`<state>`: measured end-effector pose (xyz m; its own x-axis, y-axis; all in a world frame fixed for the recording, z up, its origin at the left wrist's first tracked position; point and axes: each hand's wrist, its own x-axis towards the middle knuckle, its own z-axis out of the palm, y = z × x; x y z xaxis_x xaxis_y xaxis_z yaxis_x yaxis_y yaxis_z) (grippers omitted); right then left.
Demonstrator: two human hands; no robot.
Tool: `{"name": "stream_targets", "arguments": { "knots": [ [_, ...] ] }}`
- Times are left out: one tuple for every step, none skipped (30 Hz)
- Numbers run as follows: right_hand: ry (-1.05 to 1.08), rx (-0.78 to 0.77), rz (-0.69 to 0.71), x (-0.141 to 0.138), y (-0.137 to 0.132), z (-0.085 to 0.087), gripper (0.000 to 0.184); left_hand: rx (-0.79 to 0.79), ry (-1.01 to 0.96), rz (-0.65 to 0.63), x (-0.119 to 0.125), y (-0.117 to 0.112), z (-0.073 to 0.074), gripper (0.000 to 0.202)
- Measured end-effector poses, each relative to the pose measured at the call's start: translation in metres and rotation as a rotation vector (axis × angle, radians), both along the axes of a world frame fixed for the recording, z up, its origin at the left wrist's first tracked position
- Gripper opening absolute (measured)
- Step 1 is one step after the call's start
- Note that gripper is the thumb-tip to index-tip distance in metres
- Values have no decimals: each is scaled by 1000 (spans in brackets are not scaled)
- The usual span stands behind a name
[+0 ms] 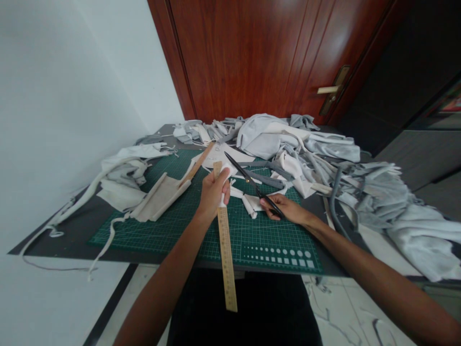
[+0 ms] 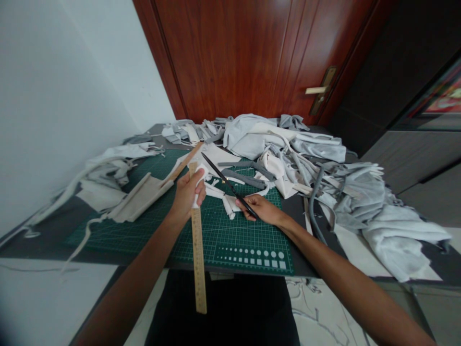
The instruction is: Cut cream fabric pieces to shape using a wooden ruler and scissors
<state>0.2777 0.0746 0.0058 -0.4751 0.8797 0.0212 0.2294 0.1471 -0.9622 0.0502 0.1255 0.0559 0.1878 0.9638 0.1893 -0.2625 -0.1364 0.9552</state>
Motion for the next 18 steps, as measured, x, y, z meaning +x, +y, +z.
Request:
{"name": "stream_targets", "arguments": {
  "knots": [
    [10, 3, -8, 0, 0, 1, 68, -6, -22, -25, 0, -1, 2, 53],
    [14, 7, -11, -1, 0, 2, 68, -11, -42, -52, 1, -2, 3, 54],
    [12, 9, -7, -1, -1, 3, 69, -15, -55, -82, 1, -3, 5, 54],
    [10, 8, -3, -1, -1, 5, 68, -20, -63, -113, 1, -4, 6, 55],
    [10, 8, 1, -1, -2, 6, 67, -24, -68, -142, 2, -6, 7, 55],
    [12, 8, 6, -2, -2, 7, 66, -27, -72, -167, 2, -7, 7, 55],
    [15, 10, 13, -3, -3, 9, 66, -29, -76, -187, 2, -7, 7, 55],
    [17, 16, 18, -4, -4, 10, 65, -30, -79, -203, 2, -8, 7, 55],
    [18, 29, 19, -5, -4, 11, 65, -30, -82, -214, 1, -9, 7, 55],
    [16, 47, 14, -6, -5, 12, 64, -29, -86, -222, 1, -10, 8, 54],
    [13, 65, 2, -7, -6, 13, 64, -26, -90, -230, 1, -11, 8, 54],
    [11, 82, -20, -8, -6, 14, 64, -20, -94, -235, 1, -11, 8, 53],
    [10, 96, -45, -8, -7, 15, 63, -14, -98, -238, 1, -11, 8, 52],
    [12, 109, -71, -8, -7, 15, 63, -9, -102, -237, 1, -11, 8, 51],
    [15, 120, -95, -8, -8, 16, 62, -7, -106, -229, 2, -11, 8, 49],
    [16, 128, -112, -7, -8, 16, 62, -10, -107, -216, 2, -11, 7, 47],
    [15, 139, -126, -7, -8, 16, 62, -16, -104, -198, 3, -10, 7, 46],
    [11, 150, -136, -6, -8, 16, 62, -26, -97, -178, 4, -9, 6, 45]
  ]
}}
